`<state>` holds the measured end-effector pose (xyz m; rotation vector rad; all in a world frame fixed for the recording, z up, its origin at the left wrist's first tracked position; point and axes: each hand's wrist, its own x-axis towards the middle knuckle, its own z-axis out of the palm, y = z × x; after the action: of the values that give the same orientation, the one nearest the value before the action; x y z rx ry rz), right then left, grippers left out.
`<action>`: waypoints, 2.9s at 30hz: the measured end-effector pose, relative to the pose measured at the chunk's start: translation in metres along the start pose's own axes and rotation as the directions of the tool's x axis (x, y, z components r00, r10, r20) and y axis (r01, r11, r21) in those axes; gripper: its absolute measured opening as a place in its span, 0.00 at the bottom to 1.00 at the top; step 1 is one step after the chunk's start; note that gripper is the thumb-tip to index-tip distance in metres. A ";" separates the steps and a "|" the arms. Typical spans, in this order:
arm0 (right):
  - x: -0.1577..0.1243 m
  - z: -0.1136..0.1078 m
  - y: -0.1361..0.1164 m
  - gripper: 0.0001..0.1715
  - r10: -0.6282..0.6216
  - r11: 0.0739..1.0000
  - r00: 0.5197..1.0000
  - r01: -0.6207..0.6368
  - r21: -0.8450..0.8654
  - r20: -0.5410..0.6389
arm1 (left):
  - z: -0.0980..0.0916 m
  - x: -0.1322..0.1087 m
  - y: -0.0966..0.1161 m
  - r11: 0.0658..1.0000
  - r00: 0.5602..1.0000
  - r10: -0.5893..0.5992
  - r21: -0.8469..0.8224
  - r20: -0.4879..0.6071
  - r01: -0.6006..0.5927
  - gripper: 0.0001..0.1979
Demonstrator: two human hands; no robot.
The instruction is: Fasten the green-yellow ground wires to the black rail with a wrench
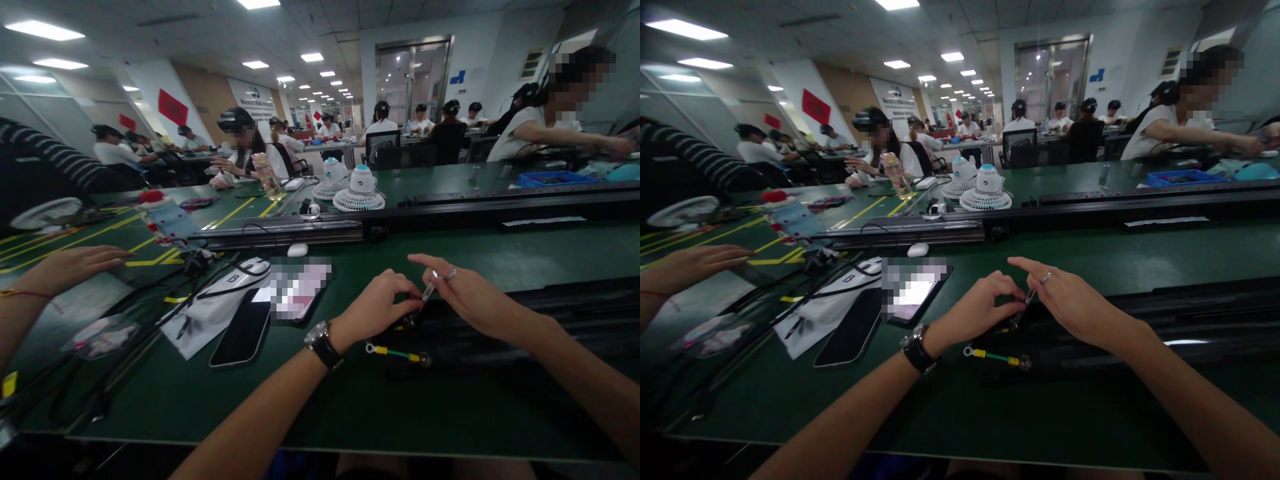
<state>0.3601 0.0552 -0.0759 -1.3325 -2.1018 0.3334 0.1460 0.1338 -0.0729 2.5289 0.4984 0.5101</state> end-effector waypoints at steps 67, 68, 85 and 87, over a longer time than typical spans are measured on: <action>0.097 -0.001 -0.017 0.16 -0.159 0.932 0.894 -0.003 0.361 0.418 | -0.025 -0.034 -0.001 0.772 0.950 0.297 0.611 -0.100 -0.177 0.10; 0.098 0.000 -0.018 0.16 -0.171 0.931 0.889 0.005 0.364 0.425 | -0.027 -0.034 0.000 0.768 0.947 0.302 0.616 -0.109 -0.174 0.13; 0.103 0.012 -0.029 0.07 -0.140 0.913 0.813 -0.115 0.392 0.566 | -0.038 -0.032 -0.009 0.840 0.857 0.211 0.536 -0.470 0.086 0.13; 0.102 0.014 -0.032 0.08 -0.133 0.902 0.798 -0.147 0.406 0.587 | -0.038 -0.031 -0.010 0.835 0.863 0.202 0.542 -0.463 0.095 0.13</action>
<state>0.2978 0.1314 -0.0326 -1.0361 -2.3124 1.3077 0.0995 0.1437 -0.0559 2.9482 0.8699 1.2310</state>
